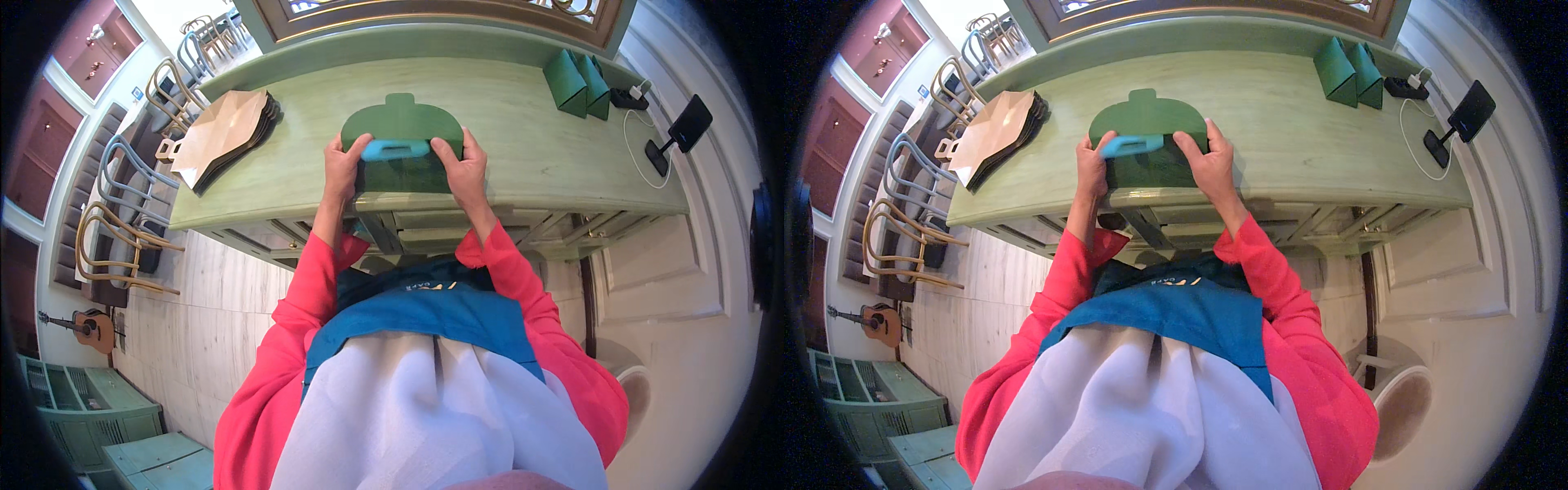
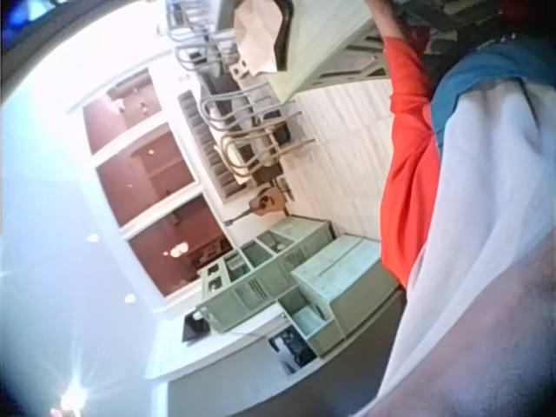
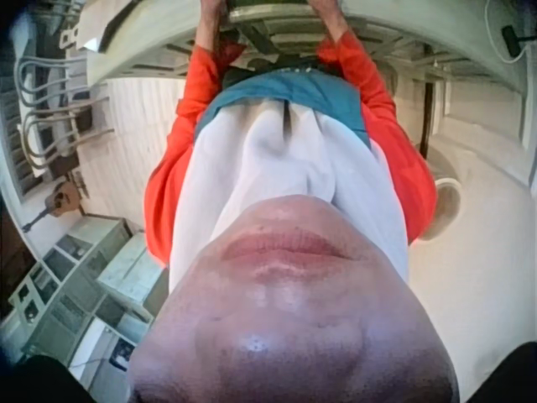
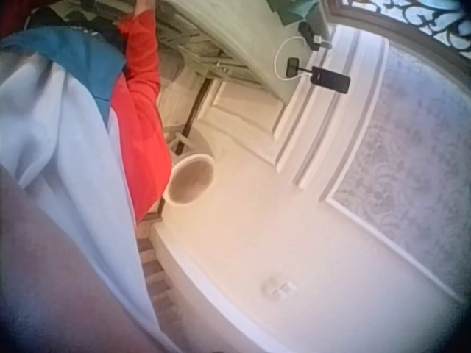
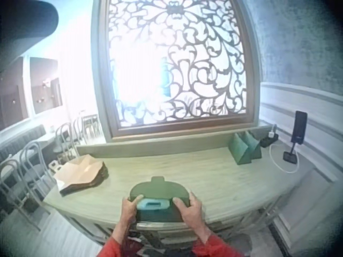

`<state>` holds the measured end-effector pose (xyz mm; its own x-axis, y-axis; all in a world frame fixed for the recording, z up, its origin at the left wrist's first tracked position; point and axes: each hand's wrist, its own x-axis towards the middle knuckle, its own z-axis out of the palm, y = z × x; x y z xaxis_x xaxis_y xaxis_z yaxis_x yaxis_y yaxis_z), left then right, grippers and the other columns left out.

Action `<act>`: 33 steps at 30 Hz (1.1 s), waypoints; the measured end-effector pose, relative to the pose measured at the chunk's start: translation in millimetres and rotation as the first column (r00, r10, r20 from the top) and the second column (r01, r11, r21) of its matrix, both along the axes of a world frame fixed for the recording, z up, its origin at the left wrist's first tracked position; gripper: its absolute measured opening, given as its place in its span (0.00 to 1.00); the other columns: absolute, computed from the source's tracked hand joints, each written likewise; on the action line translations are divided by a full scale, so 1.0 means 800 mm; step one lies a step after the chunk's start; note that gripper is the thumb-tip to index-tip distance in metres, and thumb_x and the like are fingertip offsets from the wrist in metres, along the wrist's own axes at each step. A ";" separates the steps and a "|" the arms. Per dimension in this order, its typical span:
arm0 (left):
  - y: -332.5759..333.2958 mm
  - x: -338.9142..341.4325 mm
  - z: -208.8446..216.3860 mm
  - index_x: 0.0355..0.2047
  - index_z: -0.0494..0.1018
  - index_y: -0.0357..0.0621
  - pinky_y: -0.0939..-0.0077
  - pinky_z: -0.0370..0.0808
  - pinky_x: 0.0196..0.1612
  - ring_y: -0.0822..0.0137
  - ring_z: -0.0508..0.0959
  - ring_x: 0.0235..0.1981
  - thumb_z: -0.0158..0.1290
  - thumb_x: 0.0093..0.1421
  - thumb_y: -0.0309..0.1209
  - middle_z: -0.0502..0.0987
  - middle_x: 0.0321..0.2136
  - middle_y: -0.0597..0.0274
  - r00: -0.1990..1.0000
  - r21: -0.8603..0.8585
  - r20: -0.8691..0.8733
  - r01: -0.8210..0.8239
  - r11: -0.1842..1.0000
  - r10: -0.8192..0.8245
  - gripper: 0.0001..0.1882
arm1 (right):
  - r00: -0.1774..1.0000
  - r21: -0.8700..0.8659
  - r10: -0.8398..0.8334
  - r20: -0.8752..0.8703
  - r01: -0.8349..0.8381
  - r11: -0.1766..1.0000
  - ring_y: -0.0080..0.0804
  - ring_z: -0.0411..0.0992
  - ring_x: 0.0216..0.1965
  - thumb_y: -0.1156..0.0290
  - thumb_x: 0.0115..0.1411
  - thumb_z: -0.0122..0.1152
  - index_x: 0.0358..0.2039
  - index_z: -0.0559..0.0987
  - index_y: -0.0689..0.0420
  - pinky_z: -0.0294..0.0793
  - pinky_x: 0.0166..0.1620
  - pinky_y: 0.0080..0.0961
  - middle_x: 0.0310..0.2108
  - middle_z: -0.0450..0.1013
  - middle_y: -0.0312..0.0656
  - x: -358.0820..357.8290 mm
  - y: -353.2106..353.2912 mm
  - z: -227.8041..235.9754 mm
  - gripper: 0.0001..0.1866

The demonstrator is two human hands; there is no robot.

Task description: The person folds and assembles multiple green cardboard takeout boxes by hand on a counter.

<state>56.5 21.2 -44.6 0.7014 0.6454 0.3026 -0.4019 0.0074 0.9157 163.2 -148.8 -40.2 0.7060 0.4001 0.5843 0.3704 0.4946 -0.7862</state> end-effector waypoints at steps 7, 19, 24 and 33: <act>-0.016 0.003 0.017 0.33 0.77 0.36 0.84 0.71 0.29 0.79 0.74 0.24 0.55 0.58 0.30 0.78 0.27 0.67 0.998 -0.108 -0.008 -0.065 0.992 0.065 0.08 | 0.985 -0.047 -0.010 -0.174 0.002 0.999 0.13 0.65 0.26 0.70 0.56 0.61 0.32 0.78 0.64 0.66 0.29 0.16 0.24 0.73 0.29 0.008 0.007 0.013 0.09; -0.007 0.006 0.027 0.36 0.75 0.37 0.84 0.65 0.27 0.78 0.69 0.25 0.49 0.53 0.27 0.73 0.26 0.68 0.988 -0.120 -0.146 -0.064 0.991 0.046 0.12 | 0.962 -0.228 -0.243 -0.122 0.211 0.950 0.22 0.64 0.23 0.67 0.55 0.56 0.24 0.74 0.62 0.64 0.29 0.23 0.19 0.69 0.34 0.055 0.043 0.006 0.11; -0.040 -0.012 0.051 0.52 0.64 0.36 0.78 0.70 0.42 0.71 0.73 0.35 0.49 0.58 0.29 0.74 0.34 0.60 0.981 -0.305 -0.170 0.040 0.951 -0.095 0.21 | 0.902 -0.127 -0.418 0.104 0.429 0.894 0.18 0.64 0.34 0.67 0.59 0.51 0.31 0.75 0.59 0.64 0.38 0.19 0.29 0.69 0.33 0.060 0.073 0.006 0.09; -0.118 -0.007 0.044 0.59 0.51 0.38 0.72 0.57 0.58 0.65 0.62 0.55 0.48 0.62 0.32 0.61 0.54 0.55 0.996 -0.350 -0.060 0.045 0.936 -0.071 0.29 | 0.997 0.029 0.012 -0.070 -0.010 1.000 0.20 0.67 0.40 0.64 0.66 0.45 0.52 0.72 0.59 0.65 0.46 0.18 0.41 0.72 0.34 0.045 0.090 -0.018 0.19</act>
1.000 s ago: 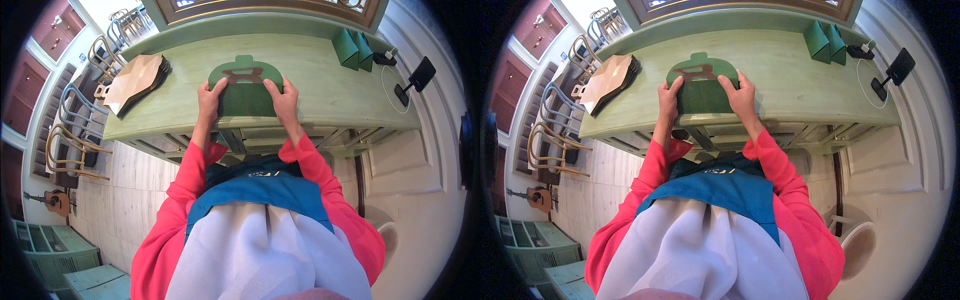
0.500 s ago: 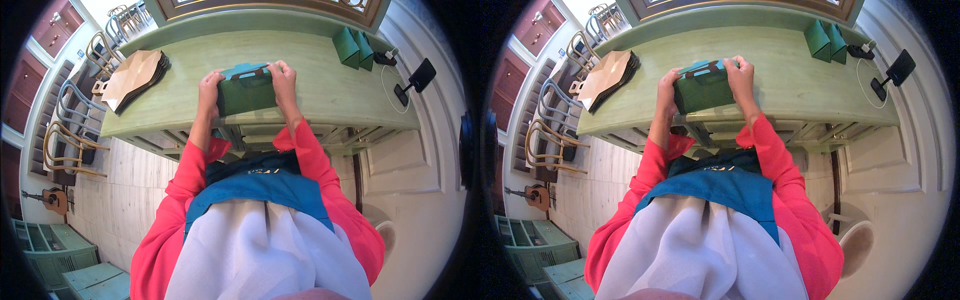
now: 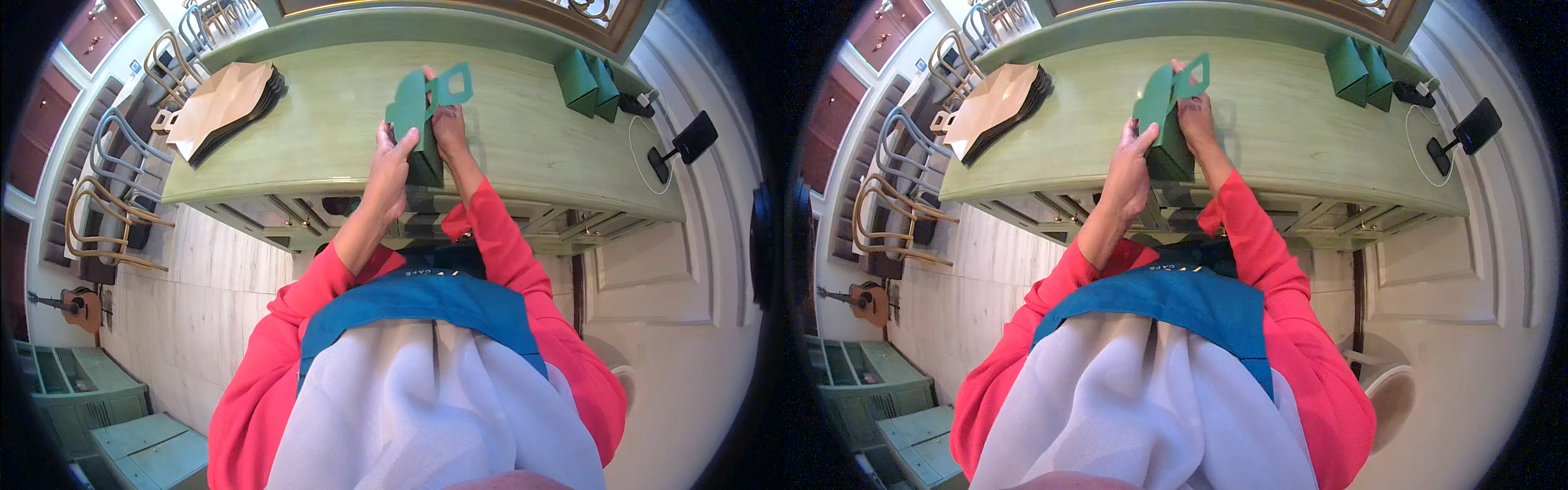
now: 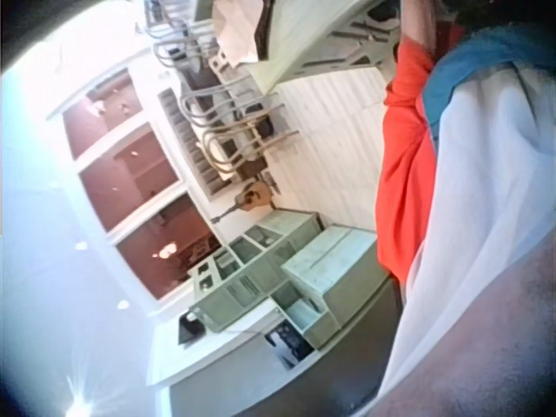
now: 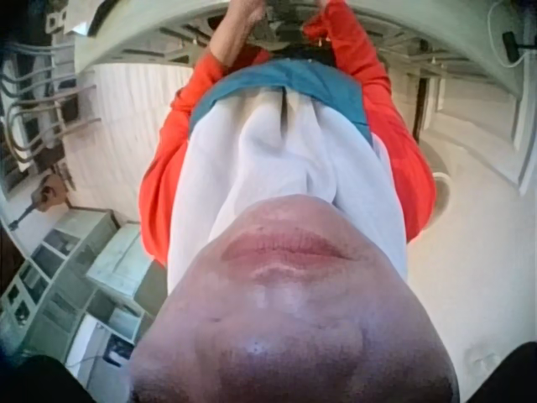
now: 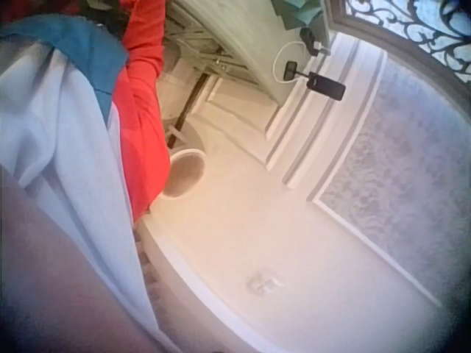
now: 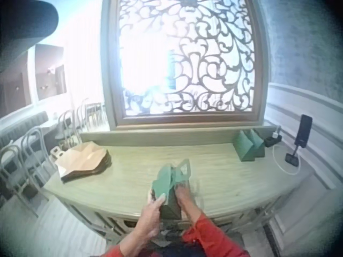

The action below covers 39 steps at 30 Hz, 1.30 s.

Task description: The person folds and assembles multiple green cardboard takeout boxes by hand on a counter.

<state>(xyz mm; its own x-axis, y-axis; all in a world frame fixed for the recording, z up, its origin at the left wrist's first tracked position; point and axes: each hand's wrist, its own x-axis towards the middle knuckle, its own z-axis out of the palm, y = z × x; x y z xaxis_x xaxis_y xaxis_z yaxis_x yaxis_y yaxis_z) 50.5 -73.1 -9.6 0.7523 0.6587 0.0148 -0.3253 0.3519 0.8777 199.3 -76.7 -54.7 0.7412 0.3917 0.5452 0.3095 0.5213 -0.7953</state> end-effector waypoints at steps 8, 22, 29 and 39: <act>-0.006 0.020 -0.016 0.57 0.51 0.38 0.70 0.66 0.53 0.65 0.67 0.51 0.51 0.58 0.21 0.64 0.51 0.57 0.967 -0.154 0.123 -0.205 0.967 0.225 0.29 | 0.917 -0.104 0.341 -0.205 -0.367 0.924 0.25 0.70 0.44 0.67 0.61 0.54 0.44 0.74 0.68 0.66 0.49 0.21 0.42 0.74 0.40 -0.044 -0.076 0.019 0.17; 0.124 0.020 -0.027 0.54 0.62 0.36 0.77 0.63 0.53 0.70 0.68 0.49 0.45 0.65 0.34 0.69 0.48 0.59 0.932 0.503 0.234 -0.360 0.785 0.278 0.21 | 0.970 -0.488 0.203 0.135 -0.113 0.866 0.27 0.71 0.42 0.71 0.53 0.61 0.45 0.75 0.63 0.68 0.47 0.23 0.40 0.75 0.45 -0.022 -0.117 0.053 0.18; 0.130 0.034 -0.046 0.36 0.72 0.39 0.83 0.66 0.37 0.78 0.67 0.31 0.42 0.67 0.39 0.71 0.27 0.70 0.977 0.562 0.176 -0.198 0.803 0.118 0.16 | 0.716 -0.219 -0.139 0.684 0.383 0.897 0.41 0.68 0.48 0.71 0.49 0.65 0.49 0.74 0.54 0.68 0.50 0.31 0.47 0.69 0.44 -0.035 -0.111 0.054 0.24; 0.123 0.033 -0.048 0.43 0.68 0.40 0.80 0.63 0.45 0.74 0.66 0.37 0.32 0.69 0.45 0.69 0.34 0.65 0.963 0.718 0.186 -0.269 0.642 0.196 0.22 | 0.496 -0.212 -0.062 0.866 0.477 0.853 0.40 0.69 0.43 0.67 0.44 0.69 0.48 0.75 0.52 0.70 0.46 0.33 0.44 0.71 0.42 -0.024 -0.115 0.059 0.27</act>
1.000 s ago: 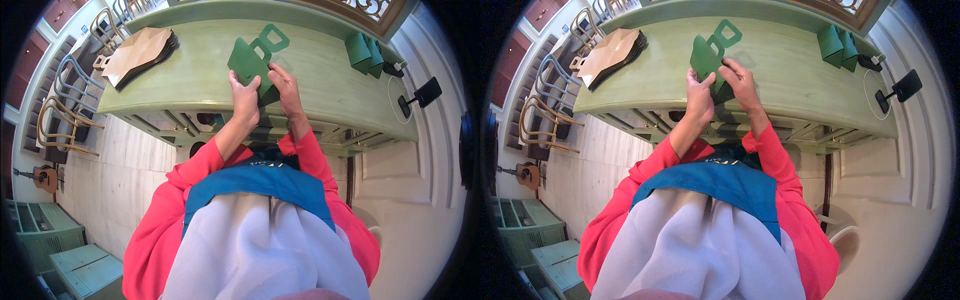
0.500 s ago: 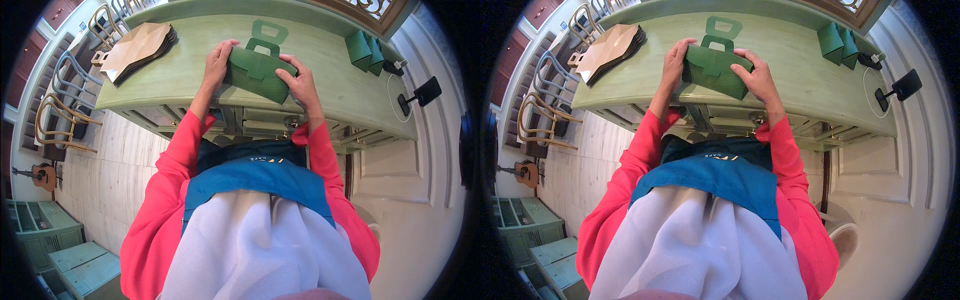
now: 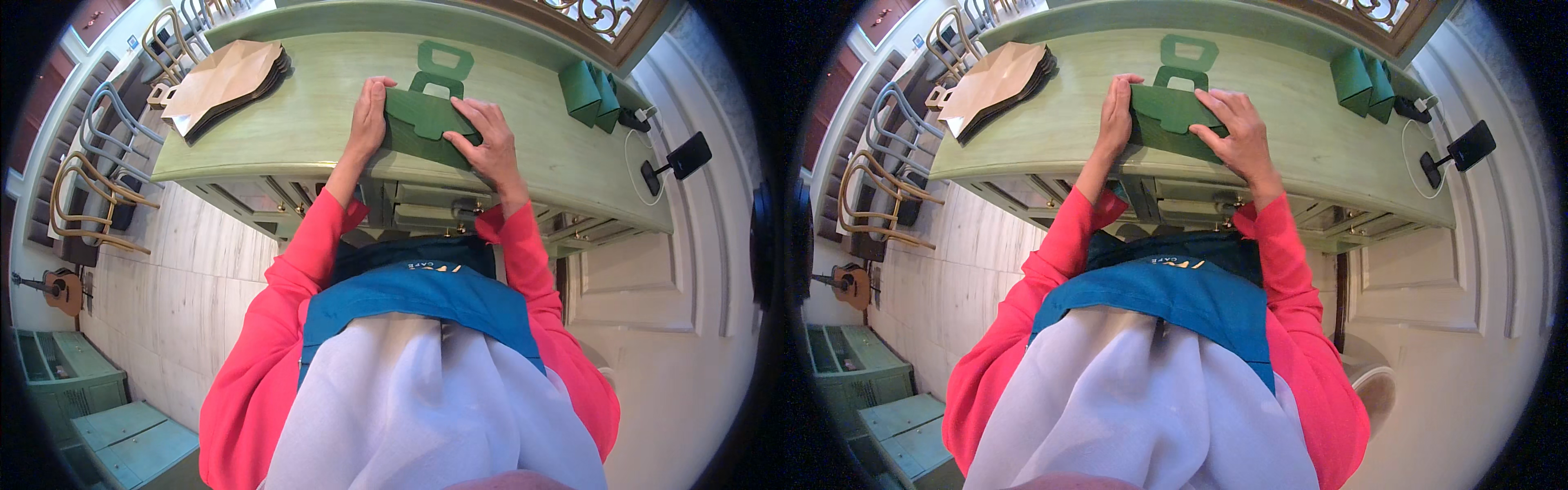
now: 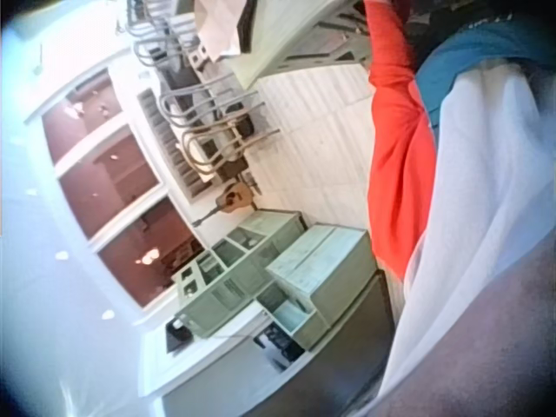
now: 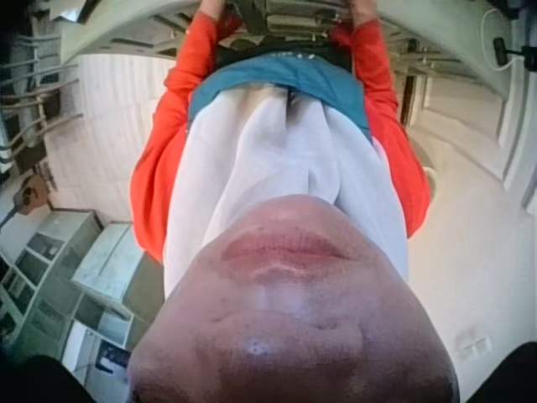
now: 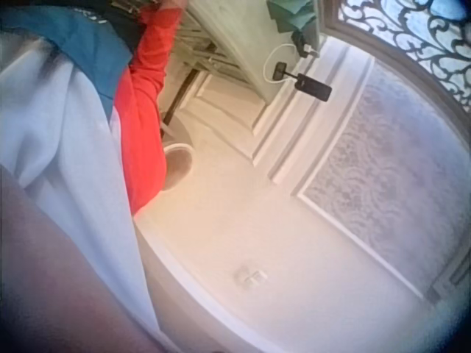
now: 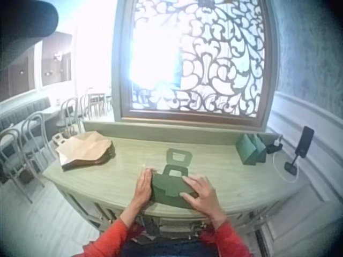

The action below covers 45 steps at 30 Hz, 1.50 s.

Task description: The person folds and assembles multiple green cardboard takeout boxes by hand on a counter.

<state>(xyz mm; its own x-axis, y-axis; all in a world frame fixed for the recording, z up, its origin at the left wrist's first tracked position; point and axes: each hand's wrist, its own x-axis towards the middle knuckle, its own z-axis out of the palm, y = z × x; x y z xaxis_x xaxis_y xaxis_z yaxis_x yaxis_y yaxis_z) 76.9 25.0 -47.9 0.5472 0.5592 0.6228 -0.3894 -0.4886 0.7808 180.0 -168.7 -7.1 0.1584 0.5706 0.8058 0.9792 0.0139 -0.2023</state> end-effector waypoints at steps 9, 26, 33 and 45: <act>-0.009 -0.006 -0.002 0.57 0.59 0.38 0.67 0.57 0.59 0.58 0.66 0.52 0.35 0.68 0.43 0.66 0.49 0.50 0.993 -0.123 0.114 0.000 0.992 0.014 0.25 | 1.000 0.000 0.002 0.015 -0.002 1.000 0.40 0.69 0.37 0.63 0.47 0.68 0.48 0.75 0.54 0.69 0.41 0.33 0.37 0.72 0.41 0.004 0.003 0.002 0.26; -0.073 -0.050 0.005 0.45 0.67 0.39 0.65 0.65 0.37 0.58 0.68 0.29 0.61 0.48 0.34 0.68 0.24 0.60 0.956 0.708 -0.087 -0.138 0.693 0.279 0.25 | 0.969 0.008 0.112 -0.222 -0.113 0.994 0.41 0.69 0.37 0.63 0.50 0.66 0.43 0.76 0.57 0.68 0.41 0.31 0.33 0.70 0.44 0.009 0.003 0.007 0.21; -0.079 -0.054 0.019 0.45 0.67 0.40 0.63 0.65 0.39 0.57 0.69 0.34 0.59 0.48 0.34 0.70 0.28 0.58 0.926 0.786 -0.188 -0.057 0.615 0.327 0.24 | 0.966 0.002 0.103 -0.237 -0.106 0.994 0.40 0.68 0.35 0.63 0.49 0.67 0.43 0.77 0.57 0.68 0.41 0.30 0.31 0.69 0.43 0.011 0.001 0.007 0.20; -0.082 -0.051 0.042 0.40 0.68 0.41 0.62 0.67 0.40 0.54 0.69 0.40 0.58 0.46 0.28 0.67 0.35 0.53 0.912 0.752 -0.254 -0.024 0.659 0.323 0.19 | 0.913 0.017 0.189 -0.362 -0.196 0.980 0.37 0.69 0.35 0.62 0.50 0.67 0.42 0.77 0.58 0.68 0.42 0.27 0.32 0.69 0.43 0.012 0.007 0.009 0.20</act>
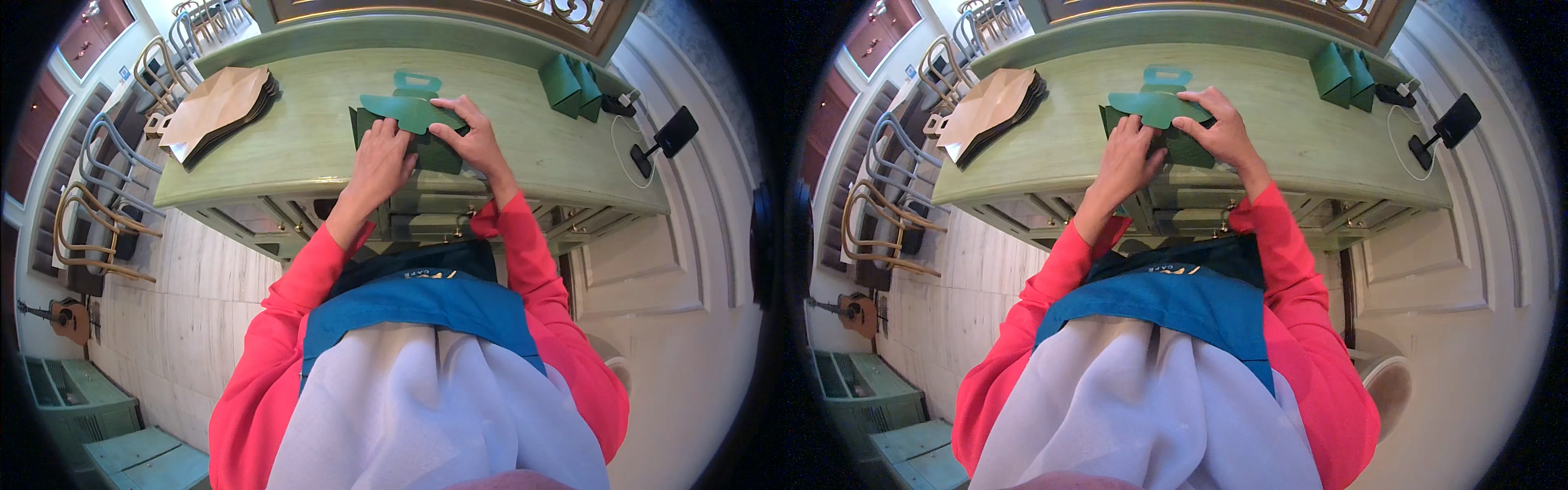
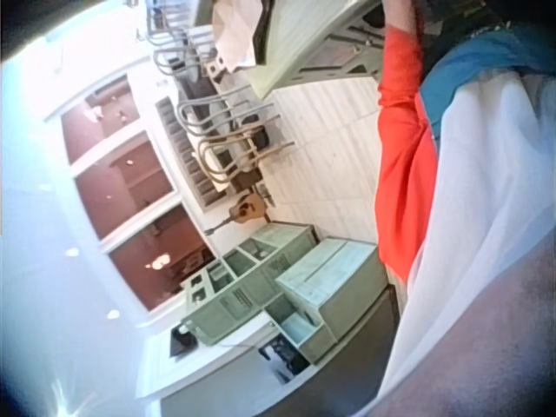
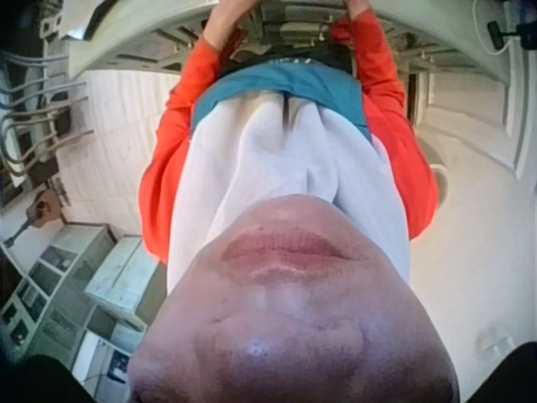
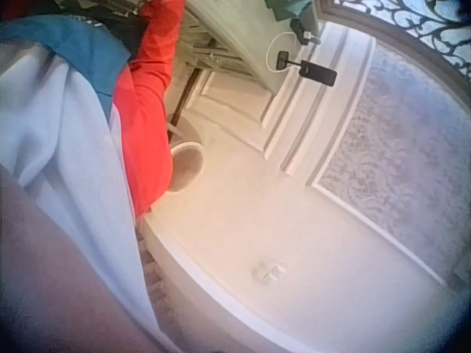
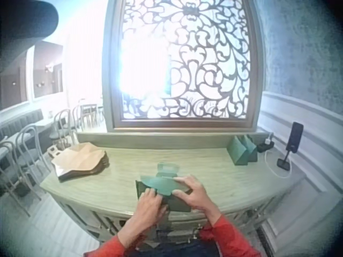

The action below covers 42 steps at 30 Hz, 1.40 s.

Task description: The person folds and assembles multiple green cardboard takeout boxes by hand on a counter.

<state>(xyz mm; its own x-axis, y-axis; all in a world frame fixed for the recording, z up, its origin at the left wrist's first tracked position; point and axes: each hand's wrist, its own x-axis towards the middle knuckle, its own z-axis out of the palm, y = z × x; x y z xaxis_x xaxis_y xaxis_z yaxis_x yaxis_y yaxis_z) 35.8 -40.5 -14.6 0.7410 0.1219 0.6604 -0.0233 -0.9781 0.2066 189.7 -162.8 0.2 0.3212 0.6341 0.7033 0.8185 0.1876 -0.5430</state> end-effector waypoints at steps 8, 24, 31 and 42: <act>-0.005 -0.004 0.002 0.40 0.65 0.42 0.58 0.74 0.30 0.50 0.75 0.33 0.54 0.54 0.30 0.69 0.37 0.56 0.991 -0.154 -0.132 -0.004 0.988 -0.016 0.15 | 0.985 -0.018 -0.159 0.061 0.161 0.987 0.41 0.70 0.39 0.62 0.47 0.67 0.45 0.76 0.54 0.70 0.42 0.32 0.35 0.70 0.43 -0.003 0.007 -0.002 0.23; 0.003 0.004 -0.004 0.38 0.67 0.51 0.63 0.61 0.43 0.57 0.66 0.44 0.63 0.38 0.28 0.66 0.37 0.60 0.999 0.098 0.013 -0.052 0.994 0.051 0.25 | 0.932 -0.200 -0.320 0.167 0.350 0.915 0.43 0.65 0.50 0.66 0.45 0.65 0.47 0.71 0.52 0.63 0.52 0.36 0.45 0.69 0.42 -0.009 0.010 0.007 0.26; 0.025 0.016 0.005 0.35 0.67 0.50 0.63 0.61 0.43 0.57 0.67 0.43 0.65 0.38 0.31 0.66 0.35 0.60 0.983 0.011 -0.173 0.056 0.998 -0.053 0.23 | 0.944 -0.275 -0.298 0.139 0.326 0.904 0.44 0.64 0.50 0.71 0.44 0.62 0.45 0.68 0.51 0.58 0.54 0.44 0.45 0.68 0.42 -0.002 0.018 0.013 0.25; 0.016 0.006 -0.002 0.36 0.68 0.45 0.62 0.62 0.47 0.54 0.66 0.44 0.62 0.42 0.28 0.66 0.37 0.57 0.993 -0.010 -0.045 0.107 0.994 -0.107 0.20 | 0.895 -0.232 -0.398 0.203 0.439 0.868 0.43 0.68 0.46 0.72 0.45 0.62 0.41 0.65 0.57 0.56 0.54 0.45 0.38 0.70 0.44 -0.024 0.030 0.013 0.23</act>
